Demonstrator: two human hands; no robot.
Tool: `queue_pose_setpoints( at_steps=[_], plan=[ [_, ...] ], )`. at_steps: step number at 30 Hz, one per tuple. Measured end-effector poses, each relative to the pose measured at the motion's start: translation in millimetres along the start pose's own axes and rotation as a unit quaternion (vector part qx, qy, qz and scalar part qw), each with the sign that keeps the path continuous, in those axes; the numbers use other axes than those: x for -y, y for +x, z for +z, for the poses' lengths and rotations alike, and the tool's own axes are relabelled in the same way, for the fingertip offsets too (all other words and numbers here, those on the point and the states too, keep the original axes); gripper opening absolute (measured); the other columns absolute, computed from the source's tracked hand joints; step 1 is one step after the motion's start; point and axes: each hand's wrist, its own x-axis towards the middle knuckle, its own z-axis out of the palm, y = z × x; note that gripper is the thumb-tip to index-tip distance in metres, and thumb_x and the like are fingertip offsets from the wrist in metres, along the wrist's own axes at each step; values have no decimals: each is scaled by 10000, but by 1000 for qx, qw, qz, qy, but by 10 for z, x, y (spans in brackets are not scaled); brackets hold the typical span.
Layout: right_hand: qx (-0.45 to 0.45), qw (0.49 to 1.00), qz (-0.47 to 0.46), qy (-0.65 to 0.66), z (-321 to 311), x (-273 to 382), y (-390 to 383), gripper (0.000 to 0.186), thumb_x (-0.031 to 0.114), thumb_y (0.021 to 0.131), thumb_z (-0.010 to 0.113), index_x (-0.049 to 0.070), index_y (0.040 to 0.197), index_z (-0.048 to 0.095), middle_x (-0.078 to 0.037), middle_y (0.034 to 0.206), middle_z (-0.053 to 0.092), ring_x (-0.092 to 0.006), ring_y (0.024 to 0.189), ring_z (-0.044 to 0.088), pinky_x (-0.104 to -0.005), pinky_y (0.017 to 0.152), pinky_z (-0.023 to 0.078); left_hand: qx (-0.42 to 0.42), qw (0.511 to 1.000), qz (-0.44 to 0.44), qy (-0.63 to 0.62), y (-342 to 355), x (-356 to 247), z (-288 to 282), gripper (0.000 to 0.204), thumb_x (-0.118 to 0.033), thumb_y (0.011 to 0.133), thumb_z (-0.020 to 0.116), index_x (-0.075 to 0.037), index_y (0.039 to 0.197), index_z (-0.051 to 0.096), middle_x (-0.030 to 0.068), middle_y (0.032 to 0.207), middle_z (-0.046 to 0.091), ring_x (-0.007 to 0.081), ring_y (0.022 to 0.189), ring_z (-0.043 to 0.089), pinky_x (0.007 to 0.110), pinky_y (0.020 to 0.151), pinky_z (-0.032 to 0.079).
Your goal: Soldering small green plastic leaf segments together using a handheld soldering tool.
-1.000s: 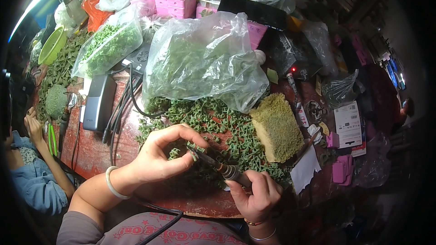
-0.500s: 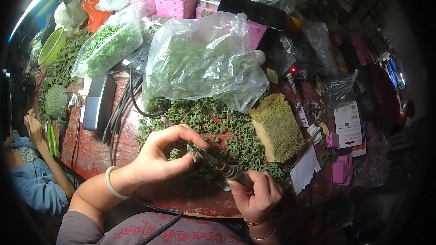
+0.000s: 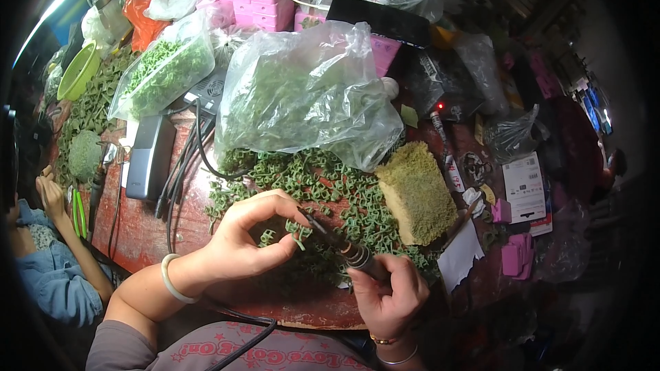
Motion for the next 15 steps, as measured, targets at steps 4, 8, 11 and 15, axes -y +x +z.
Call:
queue_pose_setpoints(
  at_steps=[4, 8, 11, 15],
  plan=[
    [56, 991, 48, 109, 59, 223, 134, 261, 88, 707, 817, 52, 898, 644, 6, 649, 545, -70, 471, 435, -234, 429, 332, 18, 998, 23, 56, -1, 4, -18, 250, -5, 751, 668, 8, 1000, 650, 111, 969, 641, 206, 852, 616, 314, 744, 485],
    [67, 982, 36, 171, 134, 356, 234, 268, 31, 713, 774, 62, 959, 669, -9, 678, 580, -80, 499, 482, -232, 440, 348, 19, 994, 76, 80, -2, 17, -3, 267, -11, 738, 685, 16, 1001, 651, 109, 947, 653, 213, 844, 619, 316, 729, 489],
    [54, 984, 21, 168, 139, 345, 223, 238, 11, 715, 764, 52, 927, 664, -19, 684, 589, -79, 512, 494, -229, 446, 355, 26, 995, 50, 87, -30, -11, 5, 245, 8, 761, 665, -5, 1005, 651, 101, 949, 644, 210, 816, 614, 307, 686, 495],
    [46, 968, 107, 222, 148, 278, 167, 193, 0, 736, 759, 38, 891, 651, 21, 626, 558, -36, 508, 457, -208, 451, 331, 12, 996, 59, 73, -3, -7, -1, 225, 8, 786, 646, -26, 1008, 650, 77, 955, 644, 185, 802, 603, 283, 674, 490]
  ],
)
